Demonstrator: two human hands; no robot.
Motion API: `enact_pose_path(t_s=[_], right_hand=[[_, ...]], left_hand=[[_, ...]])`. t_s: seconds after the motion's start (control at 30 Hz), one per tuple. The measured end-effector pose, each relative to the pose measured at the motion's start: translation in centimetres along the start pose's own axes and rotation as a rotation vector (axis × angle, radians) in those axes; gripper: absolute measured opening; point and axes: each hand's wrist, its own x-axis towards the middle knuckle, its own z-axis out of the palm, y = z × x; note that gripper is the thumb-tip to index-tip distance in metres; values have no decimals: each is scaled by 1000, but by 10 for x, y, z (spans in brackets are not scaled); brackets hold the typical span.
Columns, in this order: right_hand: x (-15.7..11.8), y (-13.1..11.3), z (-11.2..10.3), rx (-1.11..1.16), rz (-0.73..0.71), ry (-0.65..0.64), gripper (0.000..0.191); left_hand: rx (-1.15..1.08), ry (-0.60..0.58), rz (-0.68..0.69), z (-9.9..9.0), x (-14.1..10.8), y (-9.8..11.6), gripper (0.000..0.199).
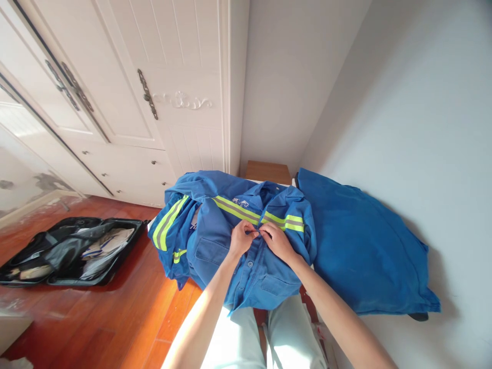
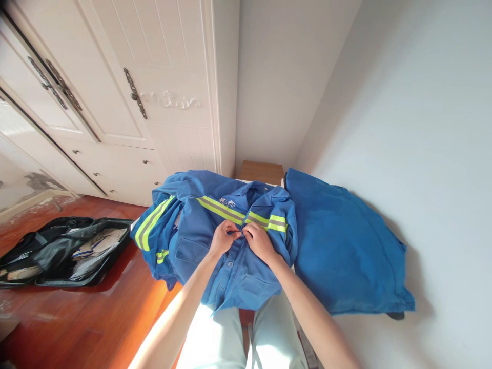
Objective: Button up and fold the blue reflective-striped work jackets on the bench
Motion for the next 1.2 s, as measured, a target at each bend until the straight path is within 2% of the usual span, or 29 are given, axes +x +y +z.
enact_pose_path(t_s=[0.27, 0.47, 0.6, 0.73, 0.87, 1.0, 1.2], right_hand=[[3, 10, -8, 216, -44, -89, 20], [5, 6, -13, 212, -16, -114, 21], [6, -1, -14, 158, -53, -100, 16], [8, -6, -11, 69, -110, -98, 21], [11, -5, -7, 55, -94, -88, 21], [10, 0, -5, 138, -55, -59, 19], [5, 9, -9, 320, 86, -32, 15]], left_hand=[[-355, -70, -106, -1, 11, -7, 32], [-421, -99, -121, -1, 12, -9, 36], [-375, -194, -137, -8, 13, -7, 34], [-286, -285, -115, -12, 14, -6, 31], [-206, -197, -3, -7, 11, -12, 22], [-85, -89, 101, -1, 8, -17, 10], [116, -92, 191, -4, 1, -7, 25]])
